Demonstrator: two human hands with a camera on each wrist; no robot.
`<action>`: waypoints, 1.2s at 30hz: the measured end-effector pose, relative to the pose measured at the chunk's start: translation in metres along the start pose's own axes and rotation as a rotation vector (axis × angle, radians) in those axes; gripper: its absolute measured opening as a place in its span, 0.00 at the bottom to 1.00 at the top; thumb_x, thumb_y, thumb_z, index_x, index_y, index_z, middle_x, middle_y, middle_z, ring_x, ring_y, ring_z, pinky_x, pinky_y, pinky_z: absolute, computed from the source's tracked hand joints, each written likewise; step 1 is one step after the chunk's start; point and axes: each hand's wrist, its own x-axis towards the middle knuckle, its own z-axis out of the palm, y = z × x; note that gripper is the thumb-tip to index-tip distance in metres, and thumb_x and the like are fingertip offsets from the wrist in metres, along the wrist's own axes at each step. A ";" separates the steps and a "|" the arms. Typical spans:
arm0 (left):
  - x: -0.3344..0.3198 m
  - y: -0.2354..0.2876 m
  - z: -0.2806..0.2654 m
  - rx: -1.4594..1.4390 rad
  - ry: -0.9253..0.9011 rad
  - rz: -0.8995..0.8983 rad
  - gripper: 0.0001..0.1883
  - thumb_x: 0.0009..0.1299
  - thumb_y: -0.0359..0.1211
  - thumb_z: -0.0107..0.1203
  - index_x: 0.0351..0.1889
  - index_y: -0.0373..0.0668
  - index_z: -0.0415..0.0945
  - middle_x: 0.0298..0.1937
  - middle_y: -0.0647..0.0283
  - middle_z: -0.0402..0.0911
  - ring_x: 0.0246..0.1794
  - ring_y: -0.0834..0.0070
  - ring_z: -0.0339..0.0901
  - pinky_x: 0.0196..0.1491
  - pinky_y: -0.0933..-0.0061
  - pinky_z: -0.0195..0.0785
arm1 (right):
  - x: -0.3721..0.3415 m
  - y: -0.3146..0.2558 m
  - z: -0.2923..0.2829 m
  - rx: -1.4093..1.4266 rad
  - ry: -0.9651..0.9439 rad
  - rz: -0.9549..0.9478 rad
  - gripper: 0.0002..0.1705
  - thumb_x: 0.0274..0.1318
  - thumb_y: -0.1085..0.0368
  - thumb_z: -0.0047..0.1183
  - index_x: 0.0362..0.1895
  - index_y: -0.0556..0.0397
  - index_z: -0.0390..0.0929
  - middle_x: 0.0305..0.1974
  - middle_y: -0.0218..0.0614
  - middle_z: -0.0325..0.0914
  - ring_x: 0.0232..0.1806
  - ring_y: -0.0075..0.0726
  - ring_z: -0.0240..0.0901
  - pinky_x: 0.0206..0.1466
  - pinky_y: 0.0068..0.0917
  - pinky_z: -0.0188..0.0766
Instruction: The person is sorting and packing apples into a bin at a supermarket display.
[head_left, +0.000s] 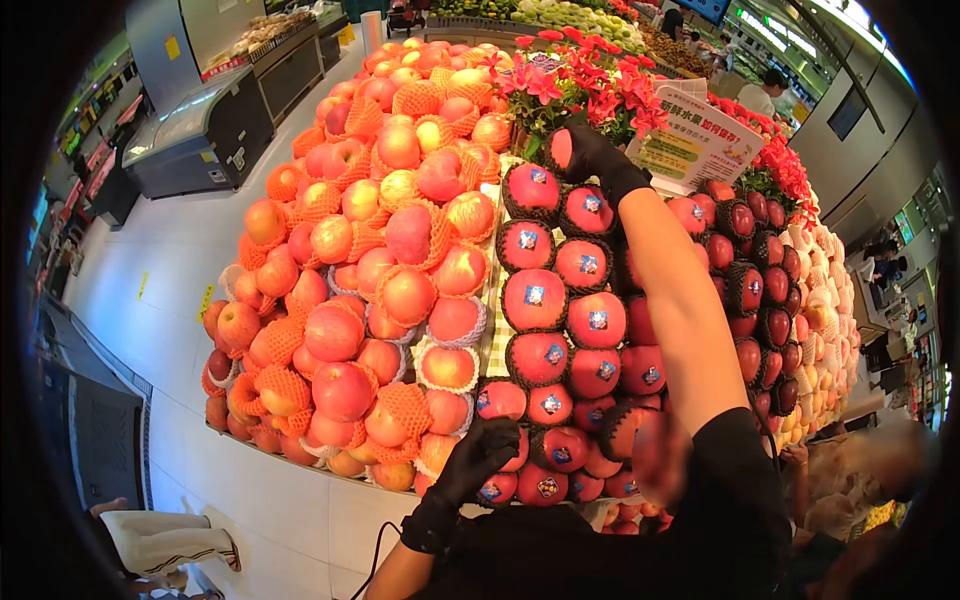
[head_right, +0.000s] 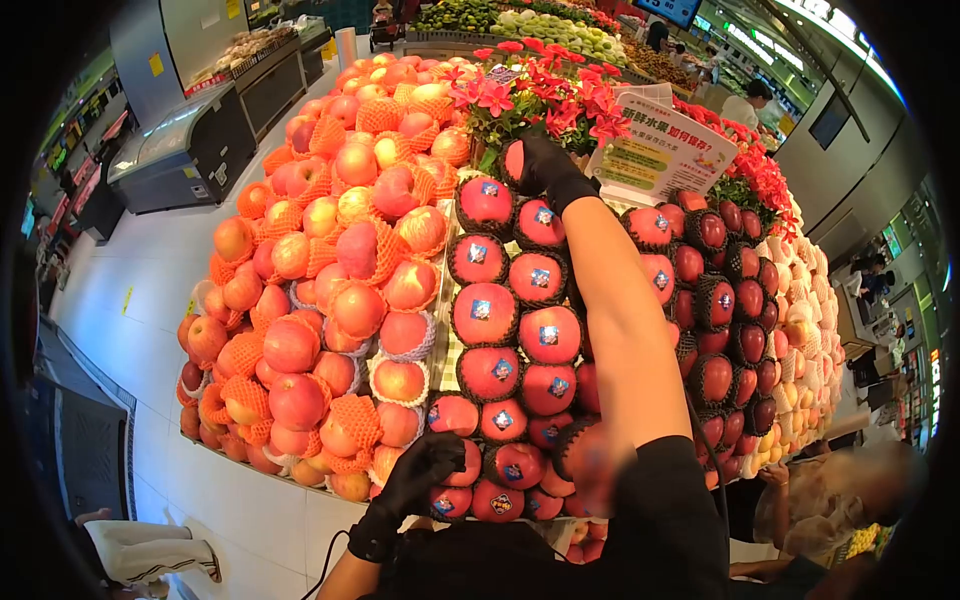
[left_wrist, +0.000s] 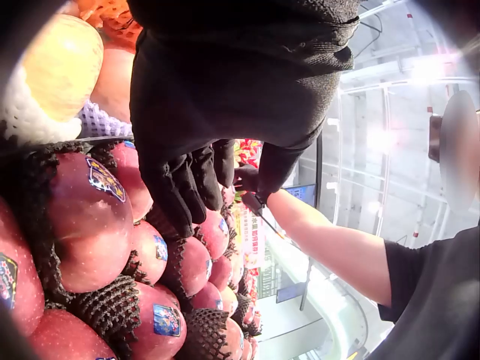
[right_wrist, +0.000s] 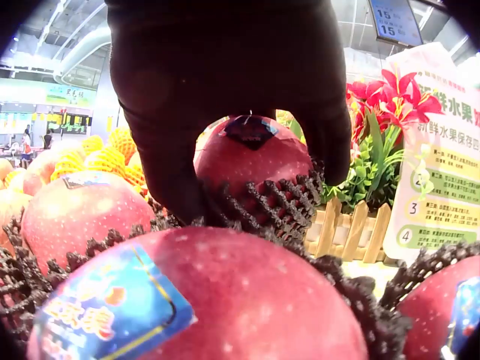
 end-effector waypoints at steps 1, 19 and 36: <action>0.000 0.002 0.001 0.007 0.010 0.004 0.24 0.69 0.29 0.55 0.62 0.37 0.63 0.54 0.61 0.73 0.55 0.71 0.73 0.60 0.68 0.68 | 0.001 0.004 0.004 0.076 -0.020 0.018 0.59 0.20 0.56 0.73 0.63 0.58 0.57 0.54 0.54 0.68 0.57 0.54 0.69 0.58 0.35 0.69; 0.003 -0.003 0.002 0.000 0.034 -0.004 0.21 0.70 0.27 0.55 0.60 0.38 0.65 0.51 0.61 0.76 0.51 0.71 0.75 0.57 0.67 0.70 | -0.001 0.027 0.027 0.196 -0.044 -0.003 0.51 0.33 0.52 0.69 0.64 0.59 0.63 0.62 0.56 0.66 0.60 0.55 0.68 0.60 0.42 0.69; -0.017 0.009 0.008 0.062 0.071 0.034 0.18 0.71 0.27 0.53 0.58 0.36 0.67 0.52 0.60 0.75 0.51 0.72 0.75 0.57 0.68 0.70 | -0.105 -0.014 -0.040 0.524 0.114 0.075 0.32 0.50 0.67 0.53 0.63 0.55 0.66 0.59 0.51 0.72 0.60 0.50 0.70 0.60 0.38 0.68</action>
